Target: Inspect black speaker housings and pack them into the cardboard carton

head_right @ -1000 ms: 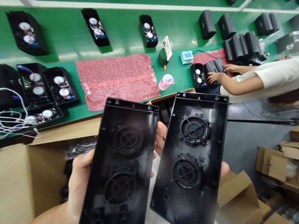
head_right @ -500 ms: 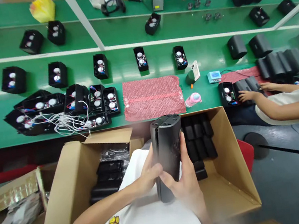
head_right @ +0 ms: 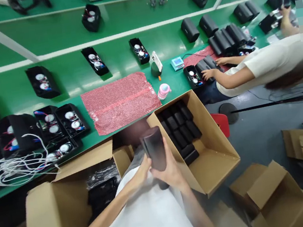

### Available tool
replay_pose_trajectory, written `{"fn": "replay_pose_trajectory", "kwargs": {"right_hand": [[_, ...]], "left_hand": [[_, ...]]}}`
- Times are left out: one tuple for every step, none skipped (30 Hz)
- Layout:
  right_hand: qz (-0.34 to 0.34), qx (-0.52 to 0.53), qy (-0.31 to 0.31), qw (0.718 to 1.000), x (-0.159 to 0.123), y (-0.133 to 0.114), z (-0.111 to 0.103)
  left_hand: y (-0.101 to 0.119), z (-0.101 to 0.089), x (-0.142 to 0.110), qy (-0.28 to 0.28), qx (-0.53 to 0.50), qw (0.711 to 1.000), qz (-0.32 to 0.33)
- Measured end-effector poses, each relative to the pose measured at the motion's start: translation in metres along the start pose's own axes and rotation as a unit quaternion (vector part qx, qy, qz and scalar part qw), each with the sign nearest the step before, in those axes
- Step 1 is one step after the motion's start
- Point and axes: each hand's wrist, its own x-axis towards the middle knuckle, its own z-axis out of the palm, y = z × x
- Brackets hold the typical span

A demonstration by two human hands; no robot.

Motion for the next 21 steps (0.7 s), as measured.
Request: {"fn": "replay_pose_trajectory", "kwargs": {"right_hand": [[0.019,-0.012,0.016,1.000,0.003,0.026,-0.011],[0.046,-0.033,0.032,0.998,0.008,0.054,-0.024],[0.084,-0.057,0.054,0.993,0.015,0.085,-0.039],[0.124,-0.080,0.076,0.986,0.023,0.117,-0.056],[0.168,-0.105,0.095,0.975,0.031,0.149,-0.072],[0.213,-0.130,0.103,0.963,0.041,0.181,-0.087],[0.251,-0.152,0.098,0.951,0.051,0.212,-0.100],[0.282,-0.172,0.081,0.940,0.061,0.242,-0.108],[0.304,-0.189,0.055,0.932,0.071,0.271,-0.113],[0.316,-0.201,0.025,0.927,0.081,0.298,-0.113],[0.321,-0.212,-0.006,0.923,0.090,0.322,-0.108],[0.321,-0.221,-0.036,0.920,0.099,0.344,-0.101],[0.316,-0.229,-0.062,0.919,0.106,0.364,-0.090],[0.306,-0.234,-0.084,0.919,0.113,0.382,-0.078],[0.293,-0.236,-0.102,0.921,0.120,0.398,-0.066],[0.277,-0.237,-0.112,0.925,0.125,0.412,-0.054],[0.259,-0.235,-0.117,0.930,0.130,0.424,-0.043],[0.241,-0.231,-0.117,0.935,0.134,0.435,-0.034],[0.223,-0.224,-0.115,0.942,0.137,0.445,-0.027],[0.209,-0.217,-0.113,0.947,0.140,0.453,-0.023],[0.197,-0.208,-0.110,0.952,0.141,0.460,-0.022]], "left_hand": [[-0.001,0.005,0.010,-0.007,0.037,0.999,0.003],[-0.003,0.009,0.019,-0.002,0.072,0.997,0.011],[-0.008,0.012,0.026,0.013,0.101,0.995,0.018],[-0.015,0.013,0.032,0.035,0.122,0.992,0.019],[-0.024,0.012,0.035,0.061,0.132,0.989,0.012],[-0.034,0.009,0.037,0.092,0.128,0.987,-0.005],[-0.046,0.004,0.036,0.125,0.121,0.984,-0.031],[-0.060,-0.002,0.034,0.158,0.113,0.979,-0.060],[-0.074,-0.009,0.029,0.191,0.108,0.972,-0.090],[-0.089,-0.015,0.023,0.222,0.104,0.962,-0.119],[-0.104,-0.021,0.017,0.253,0.098,0.951,-0.147],[-0.119,-0.025,0.009,0.283,0.092,0.939,-0.174],[-0.134,-0.028,0.001,0.312,0.086,0.925,-0.198],[-0.149,-0.029,-0.006,0.337,0.081,0.912,-0.220],[-0.163,-0.028,-0.013,0.360,0.075,0.899,-0.238],[-0.177,-0.025,-0.019,0.378,0.069,0.888,-0.253],[-0.191,-0.021,-0.024,0.394,0.063,0.878,-0.265],[-0.204,-0.016,-0.028,0.407,0.055,0.869,-0.274],[-0.215,-0.010,-0.032,0.418,0.047,0.863,-0.280],[-0.226,-0.004,-0.035,0.429,0.039,0.857,-0.284],[-0.236,0.003,-0.037,0.439,0.031,0.851,-0.287]]}}
